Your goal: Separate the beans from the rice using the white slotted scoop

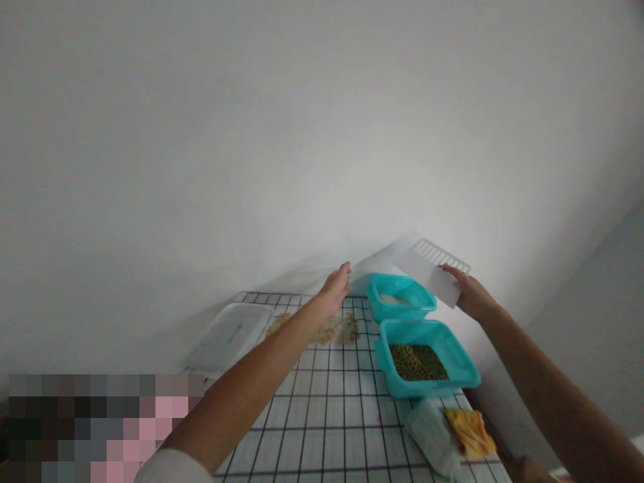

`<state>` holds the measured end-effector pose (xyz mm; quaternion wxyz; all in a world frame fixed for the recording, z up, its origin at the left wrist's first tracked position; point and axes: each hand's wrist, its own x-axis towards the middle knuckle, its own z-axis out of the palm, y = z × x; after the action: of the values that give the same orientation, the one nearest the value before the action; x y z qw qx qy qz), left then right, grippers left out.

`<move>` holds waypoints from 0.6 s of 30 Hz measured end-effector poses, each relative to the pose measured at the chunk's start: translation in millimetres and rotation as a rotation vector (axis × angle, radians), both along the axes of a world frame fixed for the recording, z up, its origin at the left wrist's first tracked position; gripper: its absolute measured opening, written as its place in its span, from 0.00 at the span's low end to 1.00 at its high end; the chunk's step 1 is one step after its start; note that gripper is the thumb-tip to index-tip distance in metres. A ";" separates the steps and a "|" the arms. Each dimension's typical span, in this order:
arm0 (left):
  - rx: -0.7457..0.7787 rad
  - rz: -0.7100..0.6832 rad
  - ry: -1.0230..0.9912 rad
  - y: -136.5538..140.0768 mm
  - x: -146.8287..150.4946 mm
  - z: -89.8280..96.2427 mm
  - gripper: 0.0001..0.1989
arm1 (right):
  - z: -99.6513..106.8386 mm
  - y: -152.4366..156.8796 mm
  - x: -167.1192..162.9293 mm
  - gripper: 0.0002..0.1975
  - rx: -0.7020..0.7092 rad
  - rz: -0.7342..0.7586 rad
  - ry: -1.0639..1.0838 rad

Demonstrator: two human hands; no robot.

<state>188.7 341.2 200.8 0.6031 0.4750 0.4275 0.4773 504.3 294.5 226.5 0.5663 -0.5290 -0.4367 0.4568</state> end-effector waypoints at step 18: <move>0.424 -0.197 0.522 -13.0 -202.7 6.8 0.17 | 9.7 26.7 -269.3 0.16 0.277 0.618 -1.136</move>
<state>-14.0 328.2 207.7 0.4045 0.7347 0.4109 0.3574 235.0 321.2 236.2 0.1535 -0.4605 -0.8539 0.1877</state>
